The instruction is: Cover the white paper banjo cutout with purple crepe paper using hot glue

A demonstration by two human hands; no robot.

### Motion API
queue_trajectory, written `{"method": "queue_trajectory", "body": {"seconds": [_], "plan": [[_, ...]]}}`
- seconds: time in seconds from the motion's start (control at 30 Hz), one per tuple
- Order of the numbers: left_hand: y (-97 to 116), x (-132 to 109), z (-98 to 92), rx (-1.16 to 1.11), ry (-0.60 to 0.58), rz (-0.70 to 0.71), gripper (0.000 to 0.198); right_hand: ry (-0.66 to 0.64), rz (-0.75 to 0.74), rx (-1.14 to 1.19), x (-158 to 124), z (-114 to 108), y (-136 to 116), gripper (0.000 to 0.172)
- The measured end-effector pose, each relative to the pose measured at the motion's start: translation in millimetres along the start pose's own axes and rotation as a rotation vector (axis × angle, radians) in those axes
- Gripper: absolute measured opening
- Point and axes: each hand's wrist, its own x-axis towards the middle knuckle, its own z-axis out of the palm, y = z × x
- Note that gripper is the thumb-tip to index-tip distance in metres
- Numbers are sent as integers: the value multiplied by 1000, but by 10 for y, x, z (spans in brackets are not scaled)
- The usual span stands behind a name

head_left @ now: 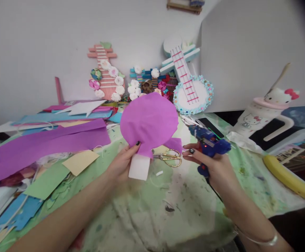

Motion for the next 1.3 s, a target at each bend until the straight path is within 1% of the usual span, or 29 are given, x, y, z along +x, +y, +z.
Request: {"method": "queue_trajectory", "body": {"seconds": [0.07, 0.13, 0.27, 0.37, 0.43, 0.53, 0.6, 0.73, 0.87, 1.0, 1.17, 1.3], "plan": [[-41, -8, 3, -36, -12, -49, 17, -41, -16, -36, 27, 172, 85, 30], [-79, -19, 2, -55, -4, -54, 18, -50, -63, -42, 36, 324, 172, 32], [-112, -43, 20, -52, 18, 14, 20, 47, -152, 13, -12, 535, 314, 38], [-116, -63, 36, -59, 57, 72, 26, 98, -123, 21, -43, 609, 380, 40], [-125, -73, 37, -62, 54, 91, 31, 87, -75, 51, -38, 640, 416, 42], [-158, -83, 21, -45, -10, 103, 36, 18, 23, 201, -16, 681, 463, 50], [-185, -89, 2, -23, -51, 95, 39, -5, 97, 297, -11, 702, 480, 53], [-230, -104, -25, 18, -80, 75, 43, -31, 180, 392, -27, 706, 480, 44], [-245, -121, -11, 68, -109, 72, 38, -53, 194, 422, -33, 687, 480, 37], [-244, -129, 12, 71, -116, 56, 34, -61, 178, 425, -19, 679, 481, 32], [-250, -131, 14, 43, -154, 29, 33, 7, 128, 379, -7, 661, 480, 33], [-267, -132, 6, 28, -182, 33, 33, -20, 110, 369, -14, 663, 488, 29]]}}
